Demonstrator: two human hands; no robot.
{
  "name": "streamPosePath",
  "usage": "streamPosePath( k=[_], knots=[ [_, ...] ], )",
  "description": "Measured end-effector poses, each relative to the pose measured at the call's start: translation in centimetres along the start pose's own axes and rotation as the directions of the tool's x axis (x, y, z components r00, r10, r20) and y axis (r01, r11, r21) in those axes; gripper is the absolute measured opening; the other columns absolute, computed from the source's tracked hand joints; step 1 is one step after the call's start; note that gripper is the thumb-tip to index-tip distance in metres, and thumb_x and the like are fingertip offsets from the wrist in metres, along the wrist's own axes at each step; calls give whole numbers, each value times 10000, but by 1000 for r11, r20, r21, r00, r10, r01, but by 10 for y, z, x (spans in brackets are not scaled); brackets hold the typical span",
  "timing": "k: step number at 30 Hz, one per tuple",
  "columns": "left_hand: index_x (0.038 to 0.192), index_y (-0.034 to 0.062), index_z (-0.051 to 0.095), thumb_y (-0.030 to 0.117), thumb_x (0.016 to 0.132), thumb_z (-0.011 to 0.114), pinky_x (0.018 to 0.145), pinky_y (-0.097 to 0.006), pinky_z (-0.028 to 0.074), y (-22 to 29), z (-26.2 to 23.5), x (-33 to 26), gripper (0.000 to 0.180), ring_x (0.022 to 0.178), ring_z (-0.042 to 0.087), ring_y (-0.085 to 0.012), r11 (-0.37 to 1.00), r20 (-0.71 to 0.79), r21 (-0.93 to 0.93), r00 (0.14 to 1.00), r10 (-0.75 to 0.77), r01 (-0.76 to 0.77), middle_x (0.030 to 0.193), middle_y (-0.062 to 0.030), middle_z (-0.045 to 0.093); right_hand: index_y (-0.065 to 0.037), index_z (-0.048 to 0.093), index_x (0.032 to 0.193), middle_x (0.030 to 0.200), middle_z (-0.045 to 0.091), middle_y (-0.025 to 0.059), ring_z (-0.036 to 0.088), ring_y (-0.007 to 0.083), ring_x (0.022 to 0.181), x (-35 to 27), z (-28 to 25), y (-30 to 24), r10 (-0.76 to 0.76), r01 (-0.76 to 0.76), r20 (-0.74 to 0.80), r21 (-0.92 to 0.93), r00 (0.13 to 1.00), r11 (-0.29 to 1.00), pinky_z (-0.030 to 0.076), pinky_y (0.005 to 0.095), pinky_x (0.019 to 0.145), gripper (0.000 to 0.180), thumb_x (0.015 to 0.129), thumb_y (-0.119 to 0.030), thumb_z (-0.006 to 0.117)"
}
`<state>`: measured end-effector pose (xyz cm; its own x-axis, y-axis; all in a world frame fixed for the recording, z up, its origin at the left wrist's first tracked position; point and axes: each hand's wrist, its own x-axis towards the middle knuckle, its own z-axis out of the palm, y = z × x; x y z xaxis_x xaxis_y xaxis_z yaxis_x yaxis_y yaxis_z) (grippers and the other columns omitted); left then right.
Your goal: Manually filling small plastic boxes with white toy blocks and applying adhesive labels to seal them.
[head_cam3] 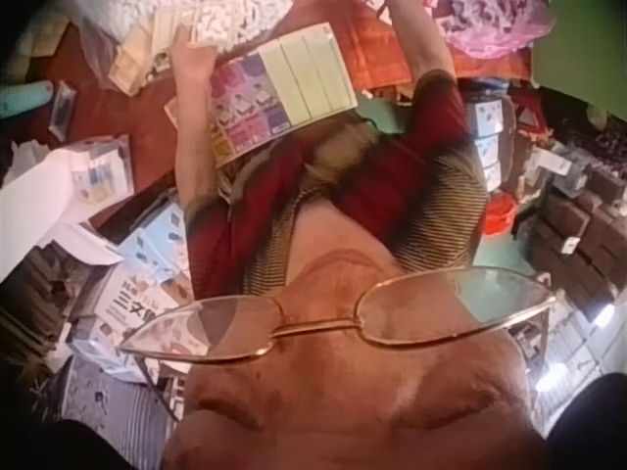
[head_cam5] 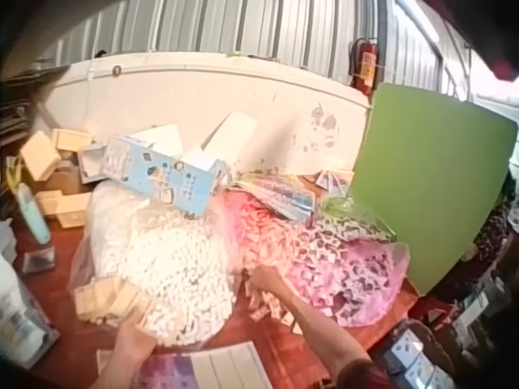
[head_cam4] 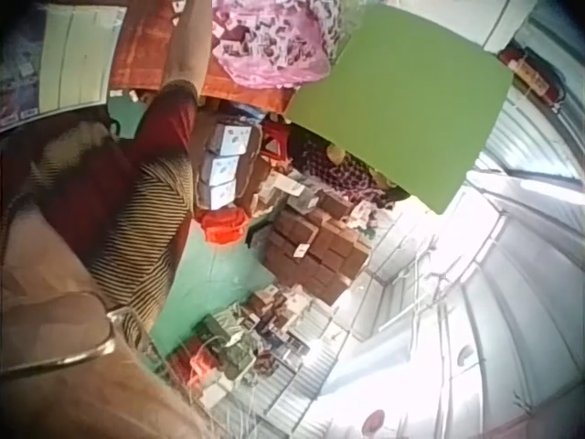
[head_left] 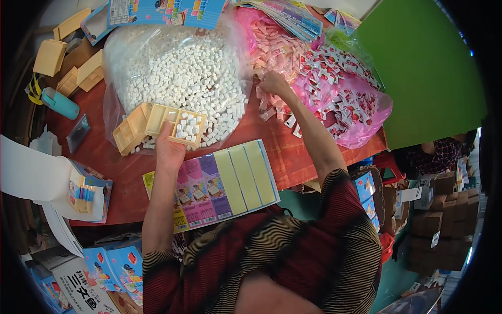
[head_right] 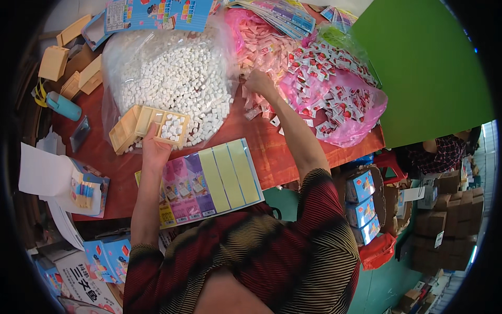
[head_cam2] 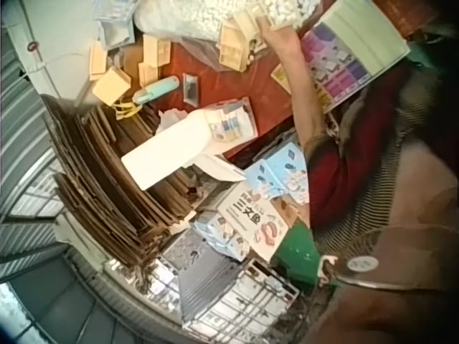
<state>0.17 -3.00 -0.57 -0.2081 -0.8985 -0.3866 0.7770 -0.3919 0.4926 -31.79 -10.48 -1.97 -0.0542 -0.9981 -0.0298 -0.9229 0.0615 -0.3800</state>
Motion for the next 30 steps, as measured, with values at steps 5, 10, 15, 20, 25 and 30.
streamPosePath(
  k=[5, 10, 15, 20, 25, 30],
  knots=[
    [1099, 63, 392, 200, 821, 420, 816, -366, 405, -4, 3, 1, 311, 959, 483, -206, 1000, -8, 11, 1000, 10, -10, 1052, -91, 483, 37, 564, 692, 622, 565, 151, 548, 203, 548, -12, -19, 0, 63, -76, 48, 361, 997, 930, 422, 293, 508, 248, 608, -197, 560],
    [1088, 51, 392, 165, 814, 426, 817, -370, 404, -13, 0, 5, 298, 957, 484, -222, 996, 23, 88, 999, -30, 27, 1039, -98, 486, -38, 500, 657, 604, 496, -5, 405, 70, 486, -22, -42, -28, 38, -69, 64, 618, 997, 783, 343, 215, 439, 178, 697, -206, 546],
    [1051, 36, 417, 58, 758, 479, 783, -366, 428, -29, 8, 7, 300, 898, 515, -227, 989, 85, 110, 990, -113, 103, 971, -99, 509, -32, 496, 725, 651, 551, 59, 518, 139, 604, -20, -30, -103, -450, 436, -95, 483, 888, 759, 403, 267, 538, 85, 727, -115, 514],
    [1008, 25, 443, 73, 754, 496, 743, -339, 453, -27, 9, 0, 264, 856, 541, -219, 963, 130, 209, 971, -200, 170, 955, -92, 531, -63, 509, 750, 752, 558, 112, 538, 268, 738, -33, -3, -172, -631, 623, 72, 108, 772, 775, 417, 342, 623, 96, 680, -118, 547],
    [1013, 10, 437, 63, 753, 487, 755, -337, 449, -24, 10, -2, 270, 856, 542, -219, 962, 151, 206, 966, -211, 178, 955, -112, 529, -39, 504, 775, 721, 541, 96, 527, 185, 677, -29, 16, -171, -688, 618, -12, 451, 726, 644, 407, 284, 635, 77, 713, -63, 542],
    [1022, 17, 433, 50, 719, 518, 736, -327, 451, -20, 9, -5, 317, 840, 547, -203, 957, 236, 191, 936, -262, 220, 926, -95, 535, -38, 506, 795, 698, 531, 81, 508, 165, 659, -32, 6, -170, -571, 422, 86, 585, 817, 693, 402, 266, 628, 107, 713, -77, 563]
  ],
)
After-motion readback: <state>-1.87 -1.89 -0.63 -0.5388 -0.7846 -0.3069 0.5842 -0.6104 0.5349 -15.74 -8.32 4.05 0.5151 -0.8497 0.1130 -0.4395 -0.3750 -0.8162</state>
